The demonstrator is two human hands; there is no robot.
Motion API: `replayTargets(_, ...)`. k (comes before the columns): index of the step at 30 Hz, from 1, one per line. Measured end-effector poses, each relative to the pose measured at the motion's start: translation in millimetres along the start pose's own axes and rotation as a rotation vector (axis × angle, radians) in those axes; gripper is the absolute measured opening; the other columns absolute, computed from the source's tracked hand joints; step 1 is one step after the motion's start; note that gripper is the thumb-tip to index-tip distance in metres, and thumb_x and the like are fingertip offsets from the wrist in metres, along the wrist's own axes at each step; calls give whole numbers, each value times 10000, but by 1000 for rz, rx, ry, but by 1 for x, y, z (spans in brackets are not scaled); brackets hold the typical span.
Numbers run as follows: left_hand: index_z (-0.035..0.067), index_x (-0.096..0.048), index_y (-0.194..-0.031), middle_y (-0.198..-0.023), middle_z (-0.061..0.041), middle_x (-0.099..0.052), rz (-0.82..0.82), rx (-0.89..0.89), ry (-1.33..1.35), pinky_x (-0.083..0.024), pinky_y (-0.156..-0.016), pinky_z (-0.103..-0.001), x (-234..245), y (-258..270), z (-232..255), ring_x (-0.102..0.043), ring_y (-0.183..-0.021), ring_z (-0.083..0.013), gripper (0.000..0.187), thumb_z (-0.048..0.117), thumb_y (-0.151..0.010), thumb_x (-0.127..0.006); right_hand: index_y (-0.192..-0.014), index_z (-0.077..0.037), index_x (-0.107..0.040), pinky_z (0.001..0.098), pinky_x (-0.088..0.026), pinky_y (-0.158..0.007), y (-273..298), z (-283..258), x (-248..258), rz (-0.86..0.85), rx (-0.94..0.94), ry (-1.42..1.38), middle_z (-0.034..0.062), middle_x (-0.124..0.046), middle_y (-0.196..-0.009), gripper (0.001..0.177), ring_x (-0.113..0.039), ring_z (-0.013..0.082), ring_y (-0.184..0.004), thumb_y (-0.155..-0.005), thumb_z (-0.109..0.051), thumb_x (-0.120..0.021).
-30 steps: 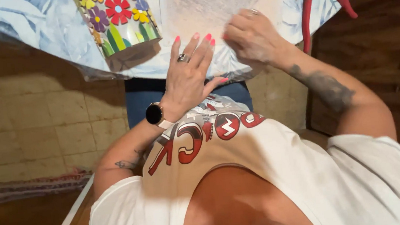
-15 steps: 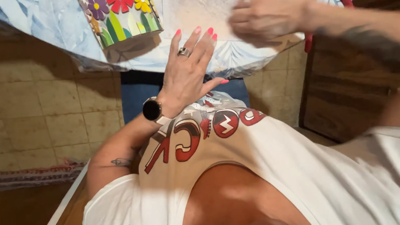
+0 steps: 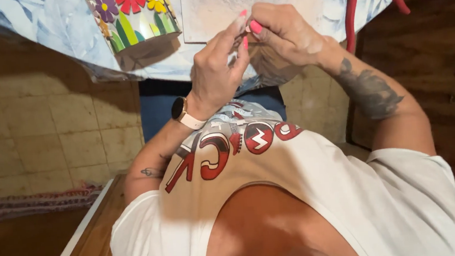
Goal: Decorating a cylindrical container with small floral mosaic pieces using glue
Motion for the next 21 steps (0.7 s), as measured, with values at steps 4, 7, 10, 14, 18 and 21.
replayTargets(4,52,-508,-1094,-943,-121,-623,92,-24,7,-525,-675,-277,10,-6,10,-640,-763,-195,258,28,-841,-552,-782,3,-395,294,-285,-550,6,6,0,12,-32,-19,85,-369,-703,271,-332,190,-588,-963,-169,-290)
replayTargets(7,59,-518,-1081,-912,-120,-631,120,-22,45,-549,-701,-251,12,-6,12,-650,-759,-173,261,9,-831,-575,-770,3,-392,288,-279,-530,8,6,-3,28,-20,-26,79,-359,-676,259,-316,179,-568,-963,-146,-306)
replayTargets(10,48,-538,-1039,-868,-103,-631,137,-47,5,-529,-653,-249,14,-7,15,-641,-691,-166,217,14,-829,-581,-762,7,-410,286,-287,-534,9,7,-2,62,-51,-22,74,-376,-670,262,-335,176,-576,-966,-136,-327)
replayTargets(14,15,-546,-996,-826,-108,-639,126,-131,-82,-519,-557,-248,9,-4,18,-623,-631,-165,179,18,-823,-592,-739,4,-405,282,-269,-500,16,16,-1,131,-35,40,66,-351,-645,291,-309,165,-547,-965,-161,-325)
replayTargets(18,78,-520,-1006,-973,-68,-600,-76,-198,-455,-445,-862,-357,-9,7,12,-538,-1016,-267,278,242,-814,-637,-748,-26,-427,294,-340,-468,48,53,-5,-25,5,676,86,-395,-678,128,-393,200,-574,-867,-72,-420)
replayTargets(21,46,-589,-1020,-1060,-77,-564,-182,-242,-631,-257,-959,-451,-6,15,9,-440,-1083,-258,444,454,-844,-586,-739,-31,-475,290,-313,-455,57,59,-4,-82,65,899,64,-408,-666,157,-408,185,-565,-872,-78,-543)
Point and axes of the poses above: each hand's wrist, its own y-axis away from the middle knuckle, its own x-axis out of the back of the hand, z = x × y, the point moved 9 cm from there along -y, towards the middle knuckle
